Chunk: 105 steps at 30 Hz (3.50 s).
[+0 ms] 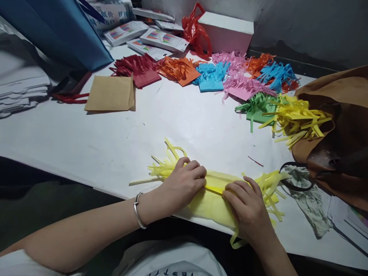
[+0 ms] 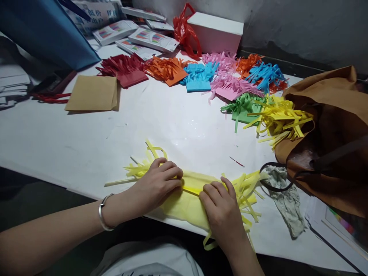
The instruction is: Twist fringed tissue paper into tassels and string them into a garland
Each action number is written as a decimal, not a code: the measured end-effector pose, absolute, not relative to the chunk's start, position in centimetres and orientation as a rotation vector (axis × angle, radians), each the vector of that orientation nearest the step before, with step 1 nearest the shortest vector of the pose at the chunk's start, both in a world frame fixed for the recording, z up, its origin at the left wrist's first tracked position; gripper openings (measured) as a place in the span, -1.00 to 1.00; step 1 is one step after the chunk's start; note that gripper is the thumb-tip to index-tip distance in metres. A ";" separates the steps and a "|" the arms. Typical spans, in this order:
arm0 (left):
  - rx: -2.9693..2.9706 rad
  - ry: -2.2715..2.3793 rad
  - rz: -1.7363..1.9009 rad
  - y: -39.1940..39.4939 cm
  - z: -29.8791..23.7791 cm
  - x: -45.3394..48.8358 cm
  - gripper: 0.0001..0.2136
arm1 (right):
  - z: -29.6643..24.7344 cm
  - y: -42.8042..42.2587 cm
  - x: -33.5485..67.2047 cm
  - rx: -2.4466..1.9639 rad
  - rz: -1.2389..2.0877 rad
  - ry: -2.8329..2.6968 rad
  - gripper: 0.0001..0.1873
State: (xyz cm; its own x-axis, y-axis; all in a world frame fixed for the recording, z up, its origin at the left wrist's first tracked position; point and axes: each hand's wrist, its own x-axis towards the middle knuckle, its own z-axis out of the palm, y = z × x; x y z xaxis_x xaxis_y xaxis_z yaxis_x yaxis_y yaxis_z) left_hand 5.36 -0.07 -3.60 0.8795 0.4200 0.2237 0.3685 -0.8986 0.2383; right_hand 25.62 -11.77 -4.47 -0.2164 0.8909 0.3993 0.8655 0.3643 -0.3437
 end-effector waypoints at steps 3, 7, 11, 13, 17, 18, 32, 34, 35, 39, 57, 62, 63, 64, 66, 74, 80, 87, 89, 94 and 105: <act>2.890 0.607 0.336 -0.3 -3.2 5.5 -0.90 | -4.7 -12.1 25.2 -1.578 0.031 -2.035 -0.82; 2.911 0.743 0.174 -0.6 -2.5 6.4 -0.89 | -4.8 -11.7 23.8 -1.787 0.005 -1.904 -0.85; 2.954 0.830 0.087 -0.7 -2.0 7.2 -0.86 | -4.6 -11.2 23.5 -1.991 -0.017 -1.854 -0.86; 3.006 0.748 0.138 -0.8 -2.0 7.3 -0.88 | -4.6 -11.1 23.7 -1.958 -0.041 -1.887 -0.88; 3.123 0.451 0.283 -1.2 -2.6 7.4 -0.85 | -4.6 -11.3 23.8 -1.750 -0.070 -2.031 -0.77; 3.146 0.414 0.310 -1.1 -2.8 7.5 -0.83 | -4.6 -11.2 23.7 -1.717 -0.083 -2.071 -0.78; 2.943 0.165 0.589 -1.5 -3.5 7.1 -0.77 | -1.4 -10.2 25.1 -1.825 -0.484 -1.669 -0.81; 2.942 0.262 0.599 -0.5 -4.1 7.1 -0.76 | -1.0 -11.3 27.4 -1.831 -0.575 -1.462 -0.83; 2.943 0.304 0.602 0.3 -4.3 7.0 -0.76 | -1.0 -12.2 28.9 -1.830 -0.636 -1.363 -0.85; 3.011 0.400 0.552 4.4 -4.8 6.0 -0.77 | -0.9 -18.0 35.6 -1.856 -0.914 -1.035 -0.93; 1.442 0.351 0.018 -5.5 4.3 21.8 -0.58 | 1.0 -20.2 31.9 -1.472 -0.326 -1.317 -0.73; 1.469 0.389 0.128 -5.8 2.9 23.1 -0.58 | -2.3 -19.4 31.3 -1.482 -0.236 -1.059 -0.68; 1.521 0.363 0.091 -5.7 3.0 23.4 -0.59 | -2.7 -19.3 31.3 -1.479 -0.246 -1.033 -0.66; 1.612 0.324 0.089 -5.6 3.1 23.7 -0.62 | -3.0 -19.3 31.4 -1.475 -0.256 -1.017 -0.63; 1.873 0.218 0.203 -5.3 3.7 24.2 -0.72 | -3.4 -19.2 31.9 -1.481 -0.275 -0.989 -0.62; 2.309 -0.072 0.380 -4.6 4.4 27.2 -0.86 | -4.1 -19.9 34.8 -1.464 0.202 -0.845 -0.68; 2.651 0.059 0.314 0.0 3.4 36.4 -0.83 | -5.5 -19.3 35.5 -1.526 0.194 -0.657 -0.67; 2.776 0.091 0.168 2.6 -1.1 45.0 -0.90 | -7.2 -18.6 35.5 -1.504 0.180 -0.774 -0.68; 2.770 0.097 0.151 2.8 -1.7 45.1 -0.86 | -7.3 -18.8 35.4 -1.494 0.166 -0.778 -0.70; 2.638 0.130 0.240 3.8 -0.8 44.0 -0.90 | -7.0 -18.9 35.4 -1.501 0.124 -0.836 -0.72; 1.476 0.343 0.115 -1.5 2.8 29.3 -0.65 | -5.0 -20.4 35.3 -1.560 -0.224 -1.008 -0.80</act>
State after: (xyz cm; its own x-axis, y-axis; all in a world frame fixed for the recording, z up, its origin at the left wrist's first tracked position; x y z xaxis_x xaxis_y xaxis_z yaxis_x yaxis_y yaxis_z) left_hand 29.28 -1.52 2.82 0.9461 0.2838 -0.1559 0.1326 0.0998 0.9861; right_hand 35.29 -20.37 -5.02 0.6056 0.4676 0.6439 0.6964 0.0802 -0.7132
